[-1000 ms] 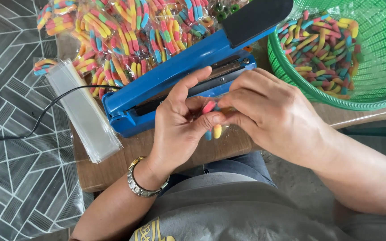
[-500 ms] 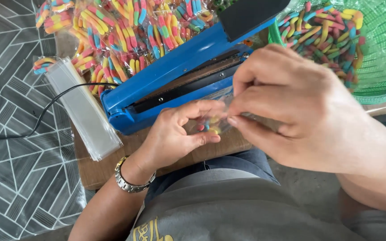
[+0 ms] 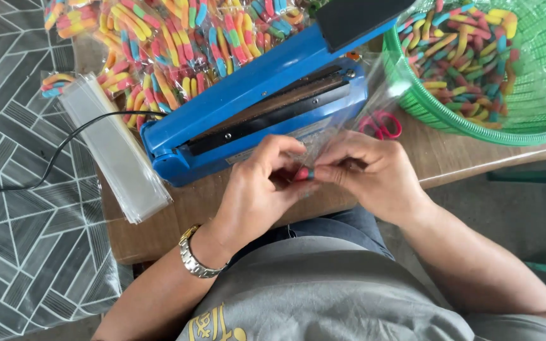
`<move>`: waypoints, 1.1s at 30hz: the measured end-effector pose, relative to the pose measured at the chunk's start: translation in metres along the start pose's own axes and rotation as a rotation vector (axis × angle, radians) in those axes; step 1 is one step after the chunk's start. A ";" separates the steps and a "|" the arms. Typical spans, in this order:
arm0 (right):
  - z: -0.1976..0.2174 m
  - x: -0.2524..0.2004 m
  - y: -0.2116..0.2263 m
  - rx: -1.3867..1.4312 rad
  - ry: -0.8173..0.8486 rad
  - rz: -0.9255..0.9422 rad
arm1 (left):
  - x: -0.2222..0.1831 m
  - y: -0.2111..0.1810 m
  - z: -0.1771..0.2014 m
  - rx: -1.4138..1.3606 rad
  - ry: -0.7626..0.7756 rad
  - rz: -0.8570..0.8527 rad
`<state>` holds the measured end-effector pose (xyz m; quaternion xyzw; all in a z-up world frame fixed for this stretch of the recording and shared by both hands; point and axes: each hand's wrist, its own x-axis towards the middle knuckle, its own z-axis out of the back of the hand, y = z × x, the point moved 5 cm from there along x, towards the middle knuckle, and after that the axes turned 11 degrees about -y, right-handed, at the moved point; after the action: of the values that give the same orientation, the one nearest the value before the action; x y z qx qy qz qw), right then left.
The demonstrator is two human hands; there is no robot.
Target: Packaging gummy worms into small plastic bags and sealing them with a manual heat sealer
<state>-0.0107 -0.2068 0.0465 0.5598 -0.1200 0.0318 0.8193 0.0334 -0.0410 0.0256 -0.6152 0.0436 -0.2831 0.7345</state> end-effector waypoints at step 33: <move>-0.032 0.034 0.008 -0.617 -0.016 0.700 | -0.005 0.051 -0.005 -0.581 -0.277 0.712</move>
<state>0.0255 -0.1769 0.0507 0.2162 -0.3119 0.2648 0.8865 0.0455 -0.0390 -0.0248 -0.7737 0.2307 0.0946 0.5824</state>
